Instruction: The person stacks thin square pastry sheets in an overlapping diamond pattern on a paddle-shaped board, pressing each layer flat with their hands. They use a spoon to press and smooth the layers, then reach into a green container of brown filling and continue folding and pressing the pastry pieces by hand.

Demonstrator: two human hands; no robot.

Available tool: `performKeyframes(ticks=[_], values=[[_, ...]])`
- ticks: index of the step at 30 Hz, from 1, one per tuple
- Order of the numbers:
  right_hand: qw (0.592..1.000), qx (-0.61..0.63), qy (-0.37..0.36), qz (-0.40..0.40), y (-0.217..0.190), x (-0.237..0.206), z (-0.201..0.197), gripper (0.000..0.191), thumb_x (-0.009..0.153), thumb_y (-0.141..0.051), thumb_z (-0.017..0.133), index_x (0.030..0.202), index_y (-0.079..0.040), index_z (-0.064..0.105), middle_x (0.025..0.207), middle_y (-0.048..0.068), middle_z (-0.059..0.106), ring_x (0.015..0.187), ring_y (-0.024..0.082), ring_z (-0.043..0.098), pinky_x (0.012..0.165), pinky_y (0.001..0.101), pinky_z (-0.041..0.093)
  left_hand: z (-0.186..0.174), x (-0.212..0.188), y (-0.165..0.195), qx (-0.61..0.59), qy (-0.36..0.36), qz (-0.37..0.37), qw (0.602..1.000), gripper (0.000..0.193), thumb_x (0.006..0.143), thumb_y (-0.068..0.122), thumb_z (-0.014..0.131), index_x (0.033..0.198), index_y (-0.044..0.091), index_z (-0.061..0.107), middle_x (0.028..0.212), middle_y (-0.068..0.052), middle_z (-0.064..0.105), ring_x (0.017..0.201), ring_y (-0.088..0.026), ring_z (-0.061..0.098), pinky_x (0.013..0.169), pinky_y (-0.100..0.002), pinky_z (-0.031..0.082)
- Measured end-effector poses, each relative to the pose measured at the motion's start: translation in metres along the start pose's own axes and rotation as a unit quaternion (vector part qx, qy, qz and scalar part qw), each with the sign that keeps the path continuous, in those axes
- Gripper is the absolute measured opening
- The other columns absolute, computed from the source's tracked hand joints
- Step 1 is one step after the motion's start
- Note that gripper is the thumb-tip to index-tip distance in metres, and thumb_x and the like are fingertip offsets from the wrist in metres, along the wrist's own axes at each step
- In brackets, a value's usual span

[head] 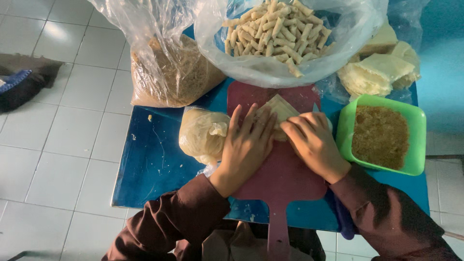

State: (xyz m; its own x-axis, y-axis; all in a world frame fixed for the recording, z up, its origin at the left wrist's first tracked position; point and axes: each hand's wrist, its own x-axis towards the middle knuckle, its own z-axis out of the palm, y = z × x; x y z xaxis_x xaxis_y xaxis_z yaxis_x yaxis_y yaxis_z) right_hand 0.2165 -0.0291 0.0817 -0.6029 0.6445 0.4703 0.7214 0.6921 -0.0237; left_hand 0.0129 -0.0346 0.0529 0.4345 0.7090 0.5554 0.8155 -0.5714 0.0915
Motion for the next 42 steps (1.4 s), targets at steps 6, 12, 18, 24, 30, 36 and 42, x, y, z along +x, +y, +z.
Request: performKeyframes(ticks=[6,12,18,24,30,36,42], values=[[0.996,-0.081,-0.022,-0.032,-0.007,-0.011,-0.007,0.034,0.085,-0.006,0.067,0.119,-0.001,0.071,0.124,0.008,0.067,0.113,0.022,0.062,0.103,0.0481,0.045,-0.003,0.004,-0.002,-0.013,-0.016,-0.009,1.0,0.057,0.089,0.026,0.069,0.141,0.003,0.064,0.149,-0.012,0.057,0.143,-0.033,0.046,0.124,-0.055,0.026],[0.996,-0.076,-0.03,-0.024,-0.006,-0.008,-0.01,0.038,0.084,-0.007,0.067,0.122,-0.001,0.071,0.127,0.007,0.068,0.118,0.021,0.062,0.105,0.0489,0.044,-0.008,-0.004,-0.001,-0.067,-0.005,0.005,0.998,0.049,0.084,0.021,0.071,0.132,0.01,0.068,0.145,-0.008,0.058,0.146,-0.029,0.046,0.126,-0.057,0.025],[0.994,-0.104,-0.04,-0.002,-0.001,-0.001,-0.004,0.044,0.082,-0.006,0.068,0.126,-0.001,0.071,0.129,0.008,0.066,0.122,0.024,0.059,0.105,0.0473,0.044,0.006,0.002,-0.001,-0.05,0.01,-0.01,0.999,0.051,0.085,0.02,0.069,0.134,0.007,0.068,0.147,-0.008,0.057,0.146,-0.03,0.045,0.126,-0.057,0.026],[0.995,-0.09,-0.034,0.004,0.003,0.002,-0.004,0.044,0.083,-0.006,0.067,0.127,0.0,0.069,0.132,0.011,0.064,0.123,0.027,0.058,0.107,0.048,0.044,0.015,0.012,0.001,-0.051,0.015,-0.029,0.998,0.052,0.089,0.022,0.065,0.138,0.005,0.063,0.15,-0.01,0.055,0.145,-0.032,0.046,0.124,-0.056,0.027],[0.999,-0.04,-0.013,0.025,0.008,0.009,-0.002,0.042,0.085,-0.004,0.07,0.127,-0.004,0.07,0.126,0.007,0.065,0.114,0.026,0.06,0.098,0.0436,0.047,0.011,0.011,0.0,-0.034,0.027,-0.043,0.998,0.037,0.089,0.019,0.065,0.123,0.002,0.065,0.14,-0.015,0.06,0.139,-0.031,0.051,0.123,-0.049,0.035],[0.99,0.033,0.031,0.132,0.002,0.023,-0.002,0.024,0.09,-0.005,0.075,0.112,-0.004,0.066,0.116,0.011,0.064,0.107,0.033,0.06,0.091,0.0403,0.051,0.007,0.011,0.001,-0.048,0.044,-0.043,0.997,0.02,0.087,0.018,0.065,0.104,0.006,0.065,0.112,-0.012,0.063,0.117,-0.031,0.059,0.106,-0.047,0.045],[0.935,0.193,-0.06,0.292,-0.004,0.035,-0.05,0.019,0.094,-0.008,0.074,0.111,-0.005,0.067,0.094,0.01,0.074,0.081,0.019,0.075,0.069,0.0341,0.056,0.005,0.011,0.003,-0.046,0.049,-0.051,0.996,0.011,0.088,0.016,0.066,0.096,0.009,0.062,0.101,-0.008,0.064,0.108,-0.028,0.061,0.103,-0.044,0.047]])
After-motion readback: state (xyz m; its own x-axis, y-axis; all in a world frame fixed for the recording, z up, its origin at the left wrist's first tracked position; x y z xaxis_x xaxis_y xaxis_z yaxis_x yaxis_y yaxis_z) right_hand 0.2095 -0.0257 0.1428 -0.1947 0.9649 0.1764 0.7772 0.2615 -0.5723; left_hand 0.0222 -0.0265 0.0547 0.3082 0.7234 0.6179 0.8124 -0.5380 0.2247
